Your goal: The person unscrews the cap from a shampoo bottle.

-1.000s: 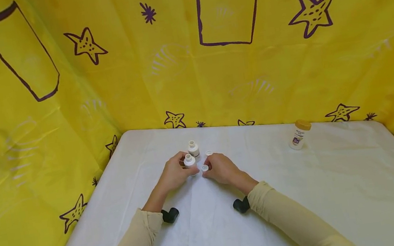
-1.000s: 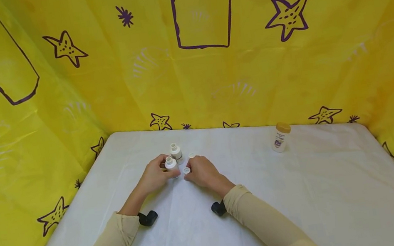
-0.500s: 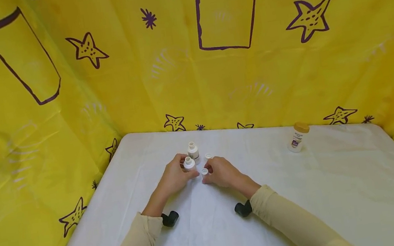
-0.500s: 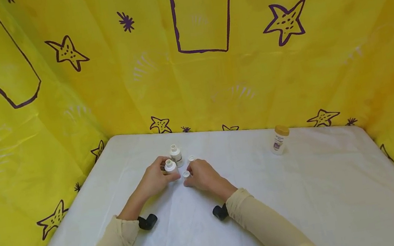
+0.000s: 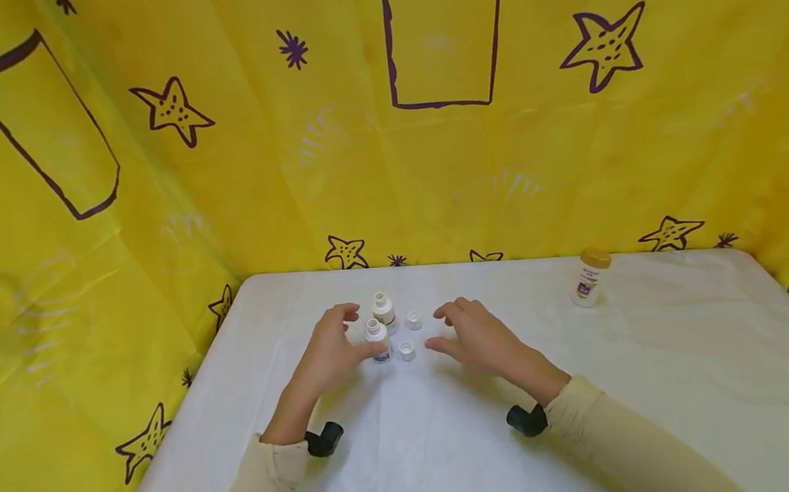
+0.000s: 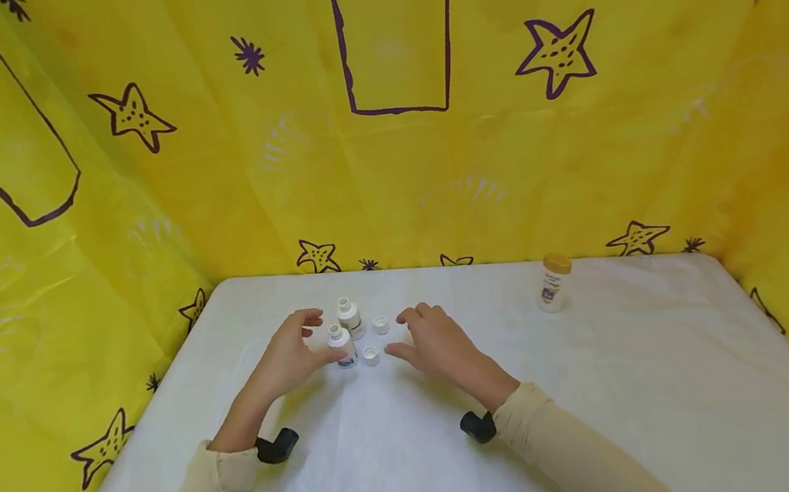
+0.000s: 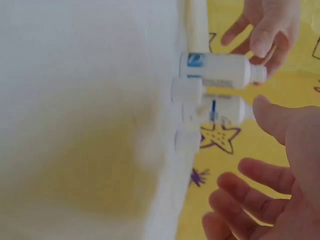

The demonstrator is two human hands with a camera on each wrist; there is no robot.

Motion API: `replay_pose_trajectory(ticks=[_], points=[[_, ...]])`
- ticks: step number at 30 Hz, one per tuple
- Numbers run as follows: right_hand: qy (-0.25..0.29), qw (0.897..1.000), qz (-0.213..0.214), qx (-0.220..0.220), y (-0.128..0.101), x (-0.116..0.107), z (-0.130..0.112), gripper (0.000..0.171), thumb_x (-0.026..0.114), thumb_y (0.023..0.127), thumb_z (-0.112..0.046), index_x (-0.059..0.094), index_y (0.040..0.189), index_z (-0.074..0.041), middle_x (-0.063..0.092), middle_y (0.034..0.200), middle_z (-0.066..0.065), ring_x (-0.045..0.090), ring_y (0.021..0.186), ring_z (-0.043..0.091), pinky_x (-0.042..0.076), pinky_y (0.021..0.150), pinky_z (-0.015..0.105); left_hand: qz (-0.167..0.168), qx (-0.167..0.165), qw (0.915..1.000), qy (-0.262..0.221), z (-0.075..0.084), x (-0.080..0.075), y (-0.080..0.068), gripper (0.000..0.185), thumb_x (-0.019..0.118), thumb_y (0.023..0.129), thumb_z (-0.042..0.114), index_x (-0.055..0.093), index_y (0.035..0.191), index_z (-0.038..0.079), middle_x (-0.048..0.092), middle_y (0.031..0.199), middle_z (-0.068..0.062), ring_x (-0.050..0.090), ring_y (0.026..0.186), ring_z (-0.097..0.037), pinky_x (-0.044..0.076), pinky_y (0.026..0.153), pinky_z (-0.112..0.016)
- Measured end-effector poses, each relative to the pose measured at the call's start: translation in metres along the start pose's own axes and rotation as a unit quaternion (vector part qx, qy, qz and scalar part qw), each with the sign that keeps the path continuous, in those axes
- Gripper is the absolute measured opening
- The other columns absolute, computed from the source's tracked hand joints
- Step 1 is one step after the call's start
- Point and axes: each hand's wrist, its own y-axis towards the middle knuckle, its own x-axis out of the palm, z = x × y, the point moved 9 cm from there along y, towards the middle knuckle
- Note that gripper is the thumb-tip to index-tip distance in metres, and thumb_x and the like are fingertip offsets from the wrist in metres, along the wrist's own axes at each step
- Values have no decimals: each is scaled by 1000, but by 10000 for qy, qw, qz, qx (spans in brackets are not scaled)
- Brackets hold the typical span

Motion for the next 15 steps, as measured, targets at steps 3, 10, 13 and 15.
replay_pose_trajectory(ticks=[3,10,13,15], points=[[-461,9985,287,-35,-7,-17,7,61,69,94,-52,61,135,-8,63,123,14,55,109,31,51,96,45,216,228,9989,336,16,-11,-1,90,85,82,43,40,152,9,47,147,-14,41,134,-35,44,109,-54],[-946,9921,805,-177,-21,-46,19,67,67,93,-57,59,137,-7,56,136,19,48,123,40,44,102,55,561,643,9933,782,52,-17,7,91,74,88,55,34,156,11,38,155,-16,30,140,-35,41,114,-56],[-1016,9901,948,-183,-26,-57,24,69,65,94,-58,57,138,-6,52,143,20,44,130,44,41,107,61,557,794,9921,800,66,-13,11,92,70,90,60,31,157,11,32,161,-14,25,145,-34,39,117,-57],[-1050,9895,982,-126,-29,-64,29,72,64,94,-59,54,141,-6,47,148,23,40,135,47,38,110,65,542,950,9909,779,77,-9,13,92,68,90,62,30,158,12,29,163,-12,22,148,-33,36,119,-56]])
